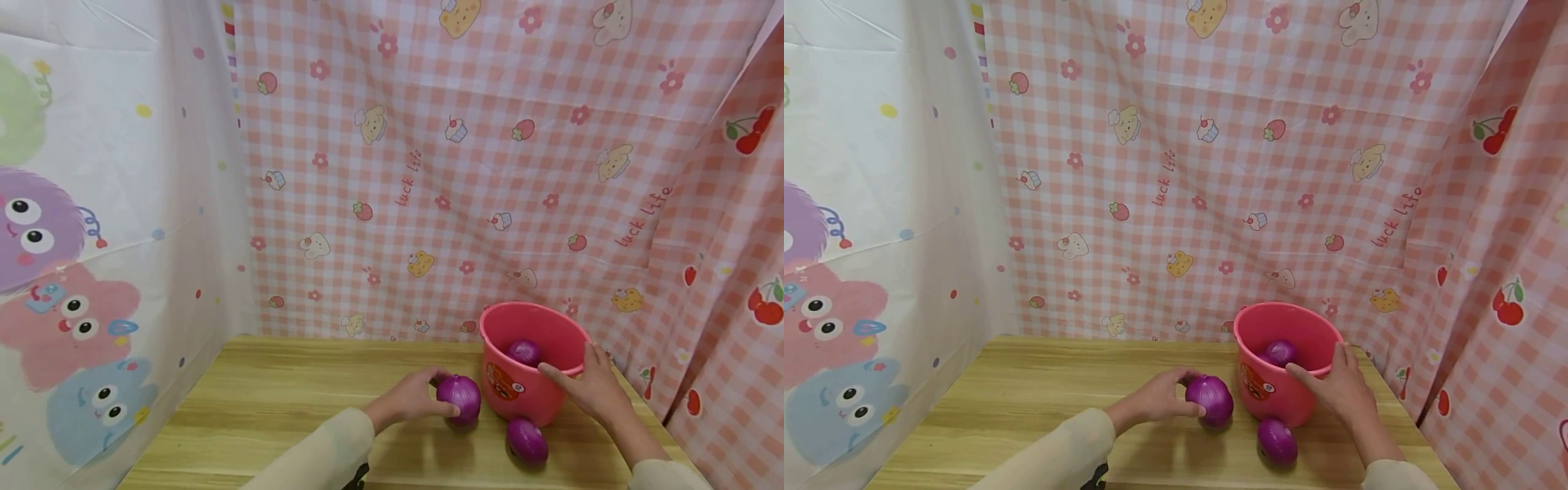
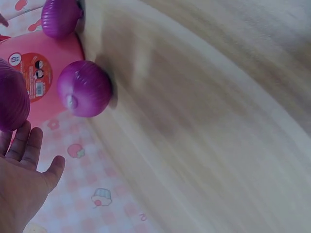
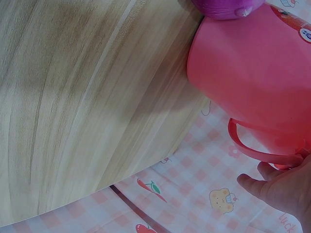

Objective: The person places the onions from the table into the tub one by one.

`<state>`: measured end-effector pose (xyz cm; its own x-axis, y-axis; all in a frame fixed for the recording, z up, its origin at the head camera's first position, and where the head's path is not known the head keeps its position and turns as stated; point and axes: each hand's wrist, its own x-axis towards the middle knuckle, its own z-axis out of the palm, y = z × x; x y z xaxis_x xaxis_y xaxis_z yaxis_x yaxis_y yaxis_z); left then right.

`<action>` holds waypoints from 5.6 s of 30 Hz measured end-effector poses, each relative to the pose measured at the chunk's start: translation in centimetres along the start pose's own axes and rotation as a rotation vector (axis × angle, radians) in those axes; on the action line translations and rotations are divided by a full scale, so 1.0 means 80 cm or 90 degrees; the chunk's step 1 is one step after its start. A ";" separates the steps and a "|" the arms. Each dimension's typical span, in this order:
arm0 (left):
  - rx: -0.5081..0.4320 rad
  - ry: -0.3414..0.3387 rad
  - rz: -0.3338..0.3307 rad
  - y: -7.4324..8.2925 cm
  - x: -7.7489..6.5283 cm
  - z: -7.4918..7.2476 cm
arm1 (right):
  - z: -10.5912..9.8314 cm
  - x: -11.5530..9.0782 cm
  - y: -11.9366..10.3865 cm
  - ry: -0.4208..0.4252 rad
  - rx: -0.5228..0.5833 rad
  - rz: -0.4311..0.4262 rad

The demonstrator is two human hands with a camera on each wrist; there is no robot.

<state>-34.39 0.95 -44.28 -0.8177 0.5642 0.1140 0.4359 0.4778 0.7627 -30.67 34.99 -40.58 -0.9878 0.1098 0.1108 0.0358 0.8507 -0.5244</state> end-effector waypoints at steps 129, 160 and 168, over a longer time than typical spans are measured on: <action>-0.097 0.152 -0.077 -0.015 0.055 0.014 | 0.001 0.004 0.004 -0.003 -0.005 0.006; -0.129 0.127 -0.138 -0.053 0.033 0.069 | 0.002 0.005 0.007 -0.002 0.004 0.008; -0.137 0.143 -0.144 -0.051 0.033 0.082 | 0.002 0.004 0.005 -0.006 0.004 0.009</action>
<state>-35.88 4.93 -51.22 -0.9567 0.2872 0.0466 0.1662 0.4078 0.8978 -30.99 35.28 -40.89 -0.9885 0.1177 0.0954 0.0495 0.8461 -0.5307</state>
